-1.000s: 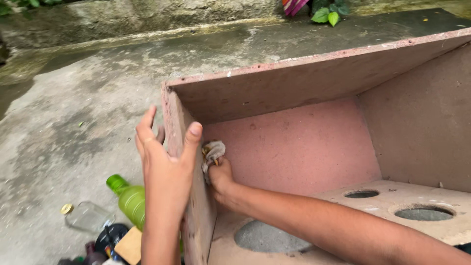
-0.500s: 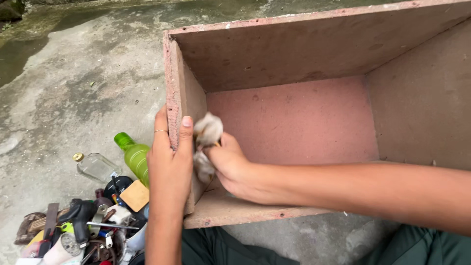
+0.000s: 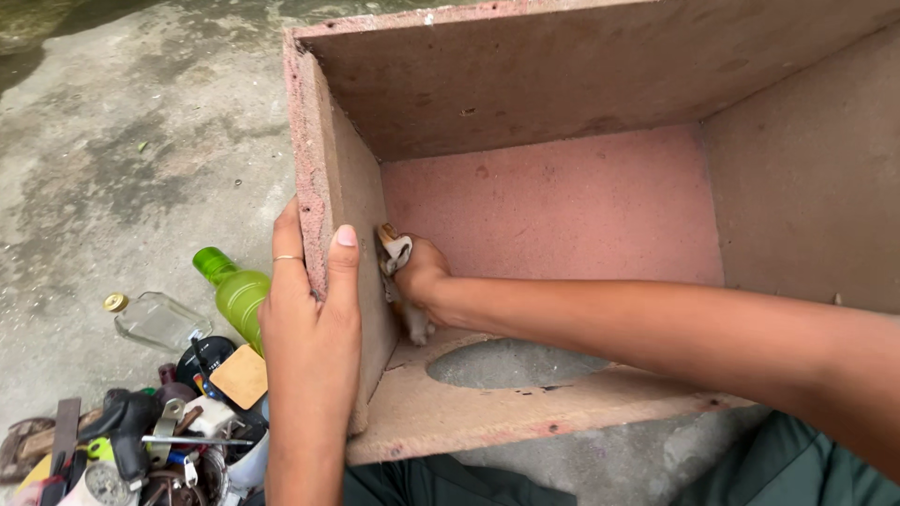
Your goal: The person cleans the interior of a wooden box using a cloth, reaching inside to wipe the corners and surfaces.
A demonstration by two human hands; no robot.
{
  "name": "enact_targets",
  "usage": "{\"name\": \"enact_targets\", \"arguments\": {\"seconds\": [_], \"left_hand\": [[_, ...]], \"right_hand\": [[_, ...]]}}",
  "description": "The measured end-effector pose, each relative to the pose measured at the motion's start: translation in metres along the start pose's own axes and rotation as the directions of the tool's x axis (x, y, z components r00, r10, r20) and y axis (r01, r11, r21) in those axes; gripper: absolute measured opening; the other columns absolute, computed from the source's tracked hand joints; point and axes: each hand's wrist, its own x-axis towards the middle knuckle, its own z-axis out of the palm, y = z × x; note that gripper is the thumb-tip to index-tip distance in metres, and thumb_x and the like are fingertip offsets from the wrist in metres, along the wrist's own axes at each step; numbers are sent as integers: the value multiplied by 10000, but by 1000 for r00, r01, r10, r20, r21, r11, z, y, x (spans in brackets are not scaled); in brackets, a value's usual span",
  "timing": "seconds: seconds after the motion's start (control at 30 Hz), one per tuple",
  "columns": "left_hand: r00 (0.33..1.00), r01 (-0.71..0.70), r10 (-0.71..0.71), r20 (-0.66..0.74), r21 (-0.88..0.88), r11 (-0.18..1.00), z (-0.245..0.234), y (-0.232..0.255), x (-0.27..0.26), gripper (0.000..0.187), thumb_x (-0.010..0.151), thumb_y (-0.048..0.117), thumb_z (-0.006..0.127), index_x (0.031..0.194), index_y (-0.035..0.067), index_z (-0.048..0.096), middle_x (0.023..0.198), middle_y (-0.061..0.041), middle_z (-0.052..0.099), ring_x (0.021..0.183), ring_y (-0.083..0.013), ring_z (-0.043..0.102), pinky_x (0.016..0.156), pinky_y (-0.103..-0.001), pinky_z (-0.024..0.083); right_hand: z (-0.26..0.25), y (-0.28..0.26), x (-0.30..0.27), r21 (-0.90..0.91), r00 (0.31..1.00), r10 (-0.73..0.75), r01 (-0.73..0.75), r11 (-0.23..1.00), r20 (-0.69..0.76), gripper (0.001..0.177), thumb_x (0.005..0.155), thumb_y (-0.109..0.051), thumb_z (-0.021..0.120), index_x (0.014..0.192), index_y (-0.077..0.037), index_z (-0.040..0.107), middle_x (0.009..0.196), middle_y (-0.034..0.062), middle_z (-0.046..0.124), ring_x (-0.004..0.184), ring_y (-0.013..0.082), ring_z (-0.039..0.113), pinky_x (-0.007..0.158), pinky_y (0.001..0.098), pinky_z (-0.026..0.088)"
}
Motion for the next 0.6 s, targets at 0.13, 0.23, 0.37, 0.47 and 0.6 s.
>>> {"name": "enact_targets", "arguments": {"seconds": [0.13,0.23,0.37,0.47,0.6], "left_hand": [[995,101,-101,5,60,993,0,-3,1,557,1021,397,517,1503,124,454,1174,-223,731,1102,-337,729,913,-410,534],[997,78,-79,1,56,995,1,-4,3,564,1025,390,520,1504,105,439,1172,-228,733,1101,-339,735,906,-413,538],[999,53,-52,-6,42,998,-1,-5,3,525,1024,367,528,1483,119,469,1183,-222,736,1104,-344,732,915,-420,529],[1000,6,-6,-18,23,1000,1,-5,6,494,1029,342,539,1465,115,488,1197,-223,732,1112,-348,727,924,-425,525],[999,-33,34,-29,14,999,0,-4,3,476,1029,331,551,1452,117,500,1199,-217,732,1120,-345,719,917,-426,532]], "right_hand": [[22,50,60,-208,1000,5,-6,978,-7,297,937,-50,608,1203,-146,697,1140,129,750,1053,269,750,880,408,597],[37,68,79,-371,994,-70,33,928,-89,378,907,-2,611,1218,-183,728,1216,158,737,1091,308,712,918,423,570],[27,57,61,-395,983,-152,179,901,99,514,829,48,660,1307,-137,611,1275,176,671,1140,309,660,960,386,544],[-2,33,4,-223,939,127,-56,973,320,523,871,-10,639,1362,-174,561,1246,186,670,1054,310,668,861,416,516],[-28,-8,-78,-169,889,97,-22,985,448,410,851,-70,644,1259,-44,668,1176,122,730,1090,237,677,916,341,524]]}}
